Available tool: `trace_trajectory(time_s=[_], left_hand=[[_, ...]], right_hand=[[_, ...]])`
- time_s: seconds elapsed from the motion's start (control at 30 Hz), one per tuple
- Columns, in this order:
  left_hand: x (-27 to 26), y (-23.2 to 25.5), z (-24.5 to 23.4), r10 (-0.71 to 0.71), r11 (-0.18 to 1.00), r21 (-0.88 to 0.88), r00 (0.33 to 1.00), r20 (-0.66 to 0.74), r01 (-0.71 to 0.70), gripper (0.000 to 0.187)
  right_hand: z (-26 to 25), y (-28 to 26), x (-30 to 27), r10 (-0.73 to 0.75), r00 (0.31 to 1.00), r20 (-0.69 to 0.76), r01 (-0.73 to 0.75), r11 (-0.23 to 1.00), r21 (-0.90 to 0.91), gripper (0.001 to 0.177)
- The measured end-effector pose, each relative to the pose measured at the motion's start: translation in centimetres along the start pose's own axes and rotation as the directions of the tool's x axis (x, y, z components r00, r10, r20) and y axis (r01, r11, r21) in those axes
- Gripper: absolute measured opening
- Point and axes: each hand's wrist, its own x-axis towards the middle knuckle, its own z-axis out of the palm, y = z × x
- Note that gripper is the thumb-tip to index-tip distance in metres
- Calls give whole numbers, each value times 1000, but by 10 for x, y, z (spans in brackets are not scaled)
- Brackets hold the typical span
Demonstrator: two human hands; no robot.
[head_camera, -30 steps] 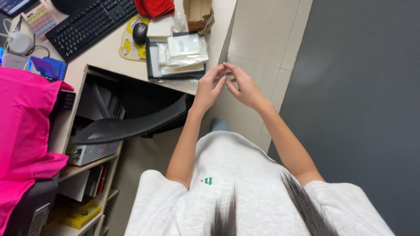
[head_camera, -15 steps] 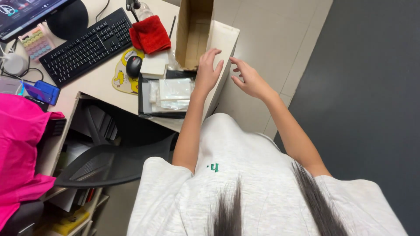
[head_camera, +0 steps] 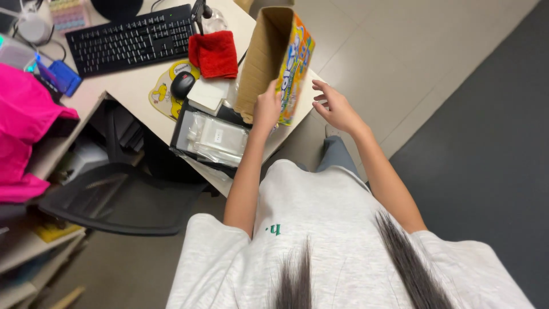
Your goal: The person opens a cardboard box and several plastic packages by hand and using scissors and a utility knife, then takes out items including clear plastic bags and a duster.
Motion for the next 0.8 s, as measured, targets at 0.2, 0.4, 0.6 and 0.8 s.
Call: trace_trajectory(time_s=[0.2,0.4,0.6,0.8], left_hand=[[0,23,3,-87,671,-738,980,-177,-73,33],[-26,65,14,-331,247,-963,925,-188,-107,31],[-62,81,19,-458,213,-968,861,-221,-135,34],[-91,68,21,-545,320,-922,754,-367,-217,35]], right_hand=[[-45,35,47,-432,896,106,440,830,-343,57],[-83,33,83,-211,967,144,178,961,210,75],[-86,36,94,-52,863,503,-206,872,444,73],[-61,19,95,-99,786,610,-199,894,402,63]])
